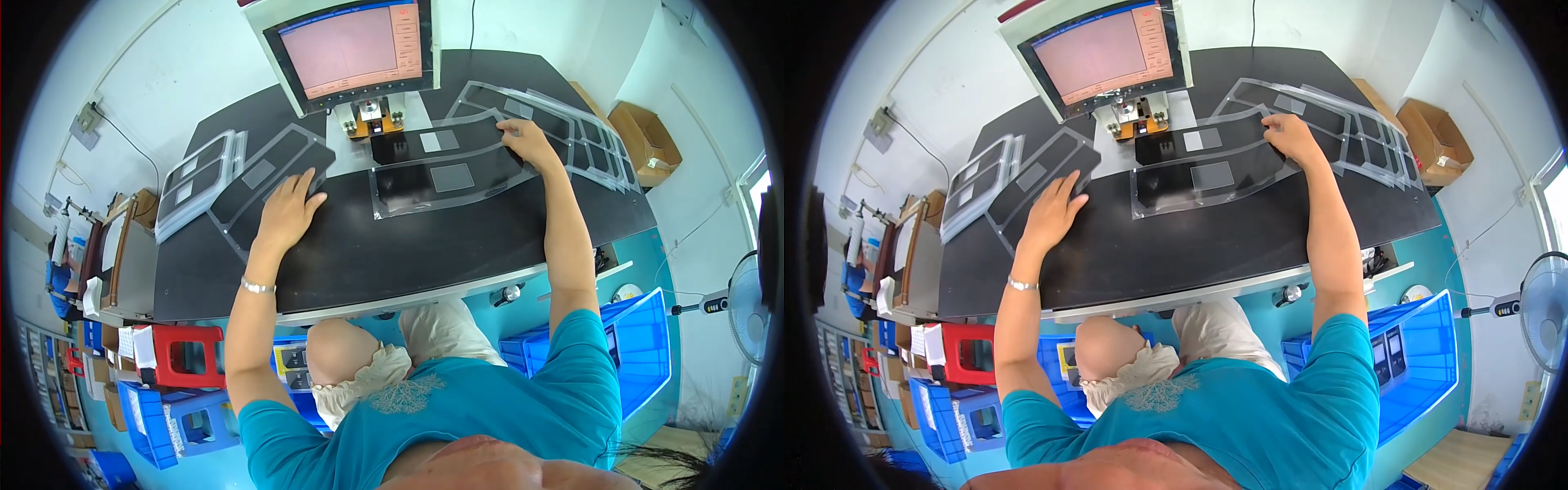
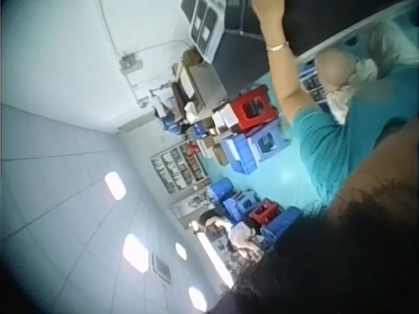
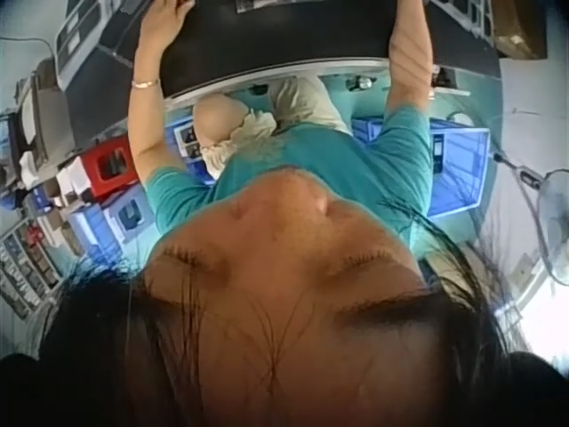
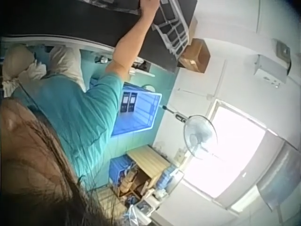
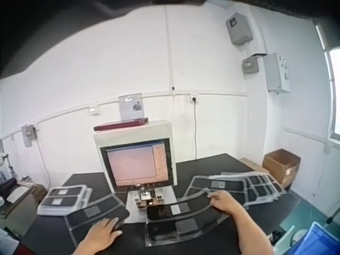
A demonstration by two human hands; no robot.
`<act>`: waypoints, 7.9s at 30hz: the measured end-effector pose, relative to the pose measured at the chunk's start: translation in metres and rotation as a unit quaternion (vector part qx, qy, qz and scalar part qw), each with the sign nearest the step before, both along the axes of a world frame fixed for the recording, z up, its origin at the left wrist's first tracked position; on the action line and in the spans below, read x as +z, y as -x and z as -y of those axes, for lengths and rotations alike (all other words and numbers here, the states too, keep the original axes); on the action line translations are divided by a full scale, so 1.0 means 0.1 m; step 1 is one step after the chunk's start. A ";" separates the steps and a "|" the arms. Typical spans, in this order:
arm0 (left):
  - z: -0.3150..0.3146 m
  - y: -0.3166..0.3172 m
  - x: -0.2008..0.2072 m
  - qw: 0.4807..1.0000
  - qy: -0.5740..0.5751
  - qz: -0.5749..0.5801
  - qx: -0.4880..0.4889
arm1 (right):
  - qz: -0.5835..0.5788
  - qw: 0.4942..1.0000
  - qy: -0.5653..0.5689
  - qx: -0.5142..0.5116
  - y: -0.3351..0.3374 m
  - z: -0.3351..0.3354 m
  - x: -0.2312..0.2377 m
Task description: Inspecting and testing electronic circuit panels by placing them on a testing apparatus and monitoring the output on a digital screen.
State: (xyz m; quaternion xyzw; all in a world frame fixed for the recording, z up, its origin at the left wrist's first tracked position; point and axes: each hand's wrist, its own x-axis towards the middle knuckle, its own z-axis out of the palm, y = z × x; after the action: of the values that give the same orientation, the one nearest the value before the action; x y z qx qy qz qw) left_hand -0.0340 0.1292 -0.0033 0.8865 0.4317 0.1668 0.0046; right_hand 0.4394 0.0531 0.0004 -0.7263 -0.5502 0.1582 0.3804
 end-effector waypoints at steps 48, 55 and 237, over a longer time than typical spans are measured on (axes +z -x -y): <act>-0.52 -0.23 -0.26 0.986 -0.139 -0.039 0.088 | 0.074 0.993 -0.073 -0.060 0.04 -0.11 -0.12; -0.11 -0.35 -0.20 0.990 -0.141 -0.019 -0.024 | 0.077 0.985 -0.123 -0.096 -0.03 -0.20 -0.22; -1.11 0.99 -0.05 0.893 -0.198 0.099 0.391 | 0.084 0.991 -0.072 -0.069 0.11 -0.11 -0.08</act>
State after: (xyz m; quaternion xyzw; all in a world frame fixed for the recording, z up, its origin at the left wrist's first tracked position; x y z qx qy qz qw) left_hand -0.1325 0.2401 -0.0080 0.6074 0.6990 0.3237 -0.1941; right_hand 0.4284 0.0638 -0.0075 -0.7441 -0.5388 0.0296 0.3938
